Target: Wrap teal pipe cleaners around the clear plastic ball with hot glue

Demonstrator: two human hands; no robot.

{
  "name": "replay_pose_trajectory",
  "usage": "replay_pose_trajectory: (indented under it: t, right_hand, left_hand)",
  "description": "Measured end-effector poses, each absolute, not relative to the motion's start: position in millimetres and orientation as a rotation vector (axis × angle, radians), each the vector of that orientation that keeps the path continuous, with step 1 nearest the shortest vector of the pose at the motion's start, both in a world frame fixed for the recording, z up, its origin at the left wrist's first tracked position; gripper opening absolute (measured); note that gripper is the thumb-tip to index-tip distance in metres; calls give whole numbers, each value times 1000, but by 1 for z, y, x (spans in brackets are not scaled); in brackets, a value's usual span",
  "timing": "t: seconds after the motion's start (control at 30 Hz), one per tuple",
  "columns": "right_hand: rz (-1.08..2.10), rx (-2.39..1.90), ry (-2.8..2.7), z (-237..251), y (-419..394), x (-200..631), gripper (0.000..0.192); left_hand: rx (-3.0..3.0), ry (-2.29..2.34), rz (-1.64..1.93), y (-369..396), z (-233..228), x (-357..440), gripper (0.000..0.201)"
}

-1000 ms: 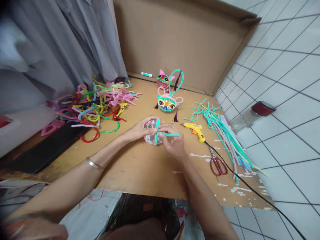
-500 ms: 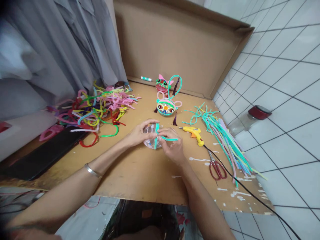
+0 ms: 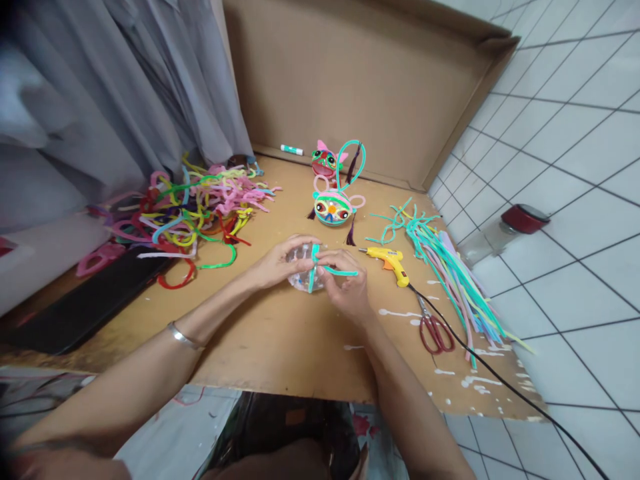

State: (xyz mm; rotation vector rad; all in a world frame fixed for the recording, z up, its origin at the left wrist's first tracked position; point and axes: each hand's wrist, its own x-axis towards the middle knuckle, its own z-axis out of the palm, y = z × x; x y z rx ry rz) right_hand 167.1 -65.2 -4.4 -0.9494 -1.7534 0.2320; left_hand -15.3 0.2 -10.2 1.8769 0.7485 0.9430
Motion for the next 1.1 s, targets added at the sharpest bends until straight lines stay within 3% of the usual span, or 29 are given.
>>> replay_pose_trajectory:
  t: [0.1,0.3,0.73,0.93,1.1]
  right_hand:
    - [237,-940,-1751,-5,-65,167,6]
    - [237,-975,-1753,-5,-65,167,8]
    - [221,-954,-1739,-6,-64,168,11]
    - [239,-939,-1733,-5,-64,168,8]
    - [220,-960,-1711,-4,-65,167,9]
  left_hand:
    - [1927,738,912,1,-10,-16,66]
    - [2053,695,858,3,-12,-17,99]
    - [2079,756,913,-4,-8,-13,83]
    - [2064,740,936,-3,-11,-13,92]
    - [2120,700,911,-2,-10,-14,79]
